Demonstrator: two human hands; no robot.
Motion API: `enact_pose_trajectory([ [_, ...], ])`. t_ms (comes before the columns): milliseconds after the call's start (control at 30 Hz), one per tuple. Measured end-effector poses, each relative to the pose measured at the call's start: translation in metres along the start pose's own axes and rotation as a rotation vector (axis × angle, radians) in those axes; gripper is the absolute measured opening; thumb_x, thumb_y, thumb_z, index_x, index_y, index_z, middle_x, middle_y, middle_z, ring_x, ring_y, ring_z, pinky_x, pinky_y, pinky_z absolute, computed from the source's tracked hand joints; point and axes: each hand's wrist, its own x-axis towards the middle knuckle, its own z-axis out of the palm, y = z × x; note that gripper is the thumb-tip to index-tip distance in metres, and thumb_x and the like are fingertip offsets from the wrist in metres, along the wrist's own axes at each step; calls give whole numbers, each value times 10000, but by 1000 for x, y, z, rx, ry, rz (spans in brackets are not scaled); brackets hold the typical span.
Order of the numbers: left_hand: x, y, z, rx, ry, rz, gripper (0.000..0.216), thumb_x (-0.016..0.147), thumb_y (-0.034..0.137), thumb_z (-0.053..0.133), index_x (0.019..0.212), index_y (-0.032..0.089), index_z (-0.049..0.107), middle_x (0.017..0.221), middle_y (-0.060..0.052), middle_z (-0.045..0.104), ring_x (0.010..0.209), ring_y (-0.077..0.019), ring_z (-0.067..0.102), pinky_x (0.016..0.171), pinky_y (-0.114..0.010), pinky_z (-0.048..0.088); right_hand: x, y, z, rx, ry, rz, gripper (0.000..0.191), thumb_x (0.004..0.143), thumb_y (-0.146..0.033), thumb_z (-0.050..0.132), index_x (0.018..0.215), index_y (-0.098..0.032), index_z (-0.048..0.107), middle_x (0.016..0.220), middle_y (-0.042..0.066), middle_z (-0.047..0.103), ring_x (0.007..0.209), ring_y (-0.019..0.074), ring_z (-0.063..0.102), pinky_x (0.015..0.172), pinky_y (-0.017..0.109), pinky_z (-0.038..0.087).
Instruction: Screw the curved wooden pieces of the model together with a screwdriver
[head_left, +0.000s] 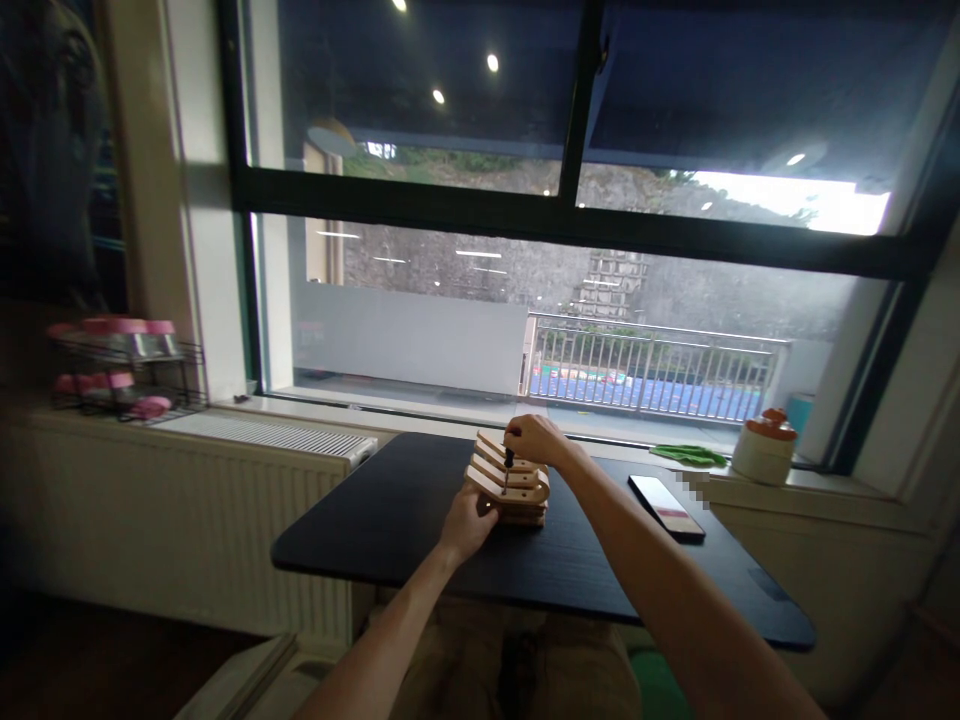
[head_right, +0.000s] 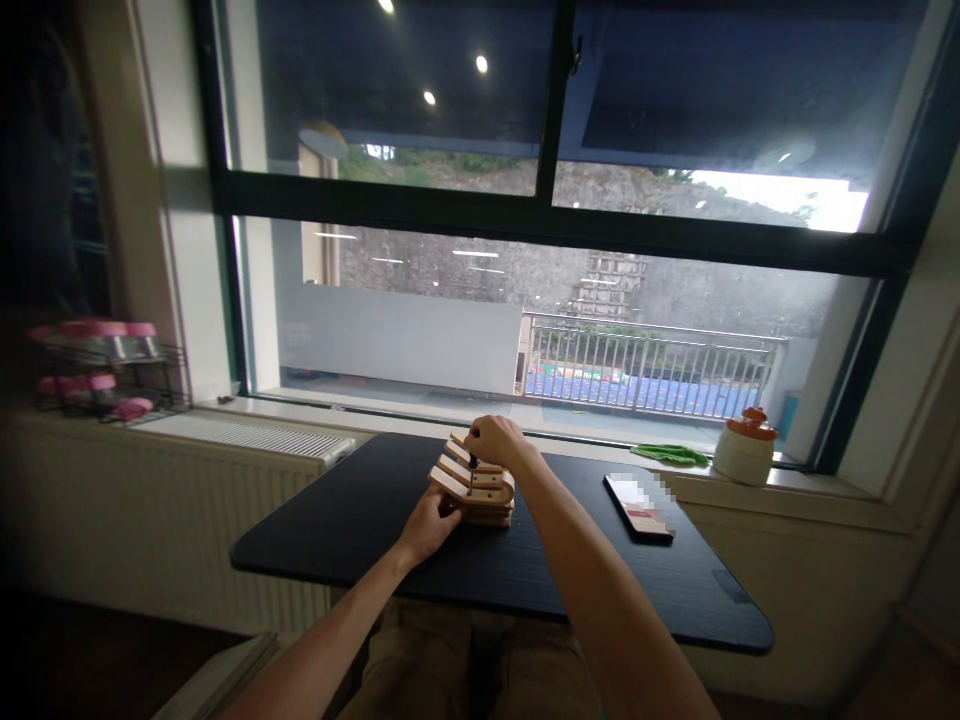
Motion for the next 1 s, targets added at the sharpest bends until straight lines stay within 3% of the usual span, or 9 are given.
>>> enact_pose_trajectory([
  [133, 0, 1, -1, 13, 8, -4, 373, 667, 109, 584, 1035, 169, 568, 1089, -55, 597, 1030, -168, 542, 919, -292, 412, -1, 1, -2, 18, -10, -23, 326, 800, -279, 397, 995, -249, 657, 886, 20, 672, 774, 147, 577, 661, 215, 362],
  [400, 0, 0, -2, 8, -7, 4, 354, 680, 116, 575, 1030, 167, 572, 1080, -52, 599, 1014, -159, 545, 913, -284, 412, 3, 13, 2, 73, -62, -119, 355, 821, -255, 384, 1078, -204, 624, 995, 42, 658, 847, 149, 576, 723, 198, 372],
  [767, 0, 4, -3, -11, -1, -8, 345, 670, 108, 590, 1010, 162, 581, 1054, -56, 609, 988, -169, 561, 895, -299, 431, 3, 11, -1, -29, -60, -48, 341, 834, -337, 397, 911, -155, 675, 829, 73, 671, 687, 132, 564, 581, 204, 336],
  [1000, 0, 4, -2, 14, -1, -14, 358, 669, 104, 588, 1022, 164, 578, 1066, -54, 602, 1003, -167, 551, 900, -295, 428, 1, 5, -2, -106, -45, 15, 338, 824, -366, 396, 918, -199, 674, 879, 71, 669, 755, 165, 581, 613, 227, 357],
])
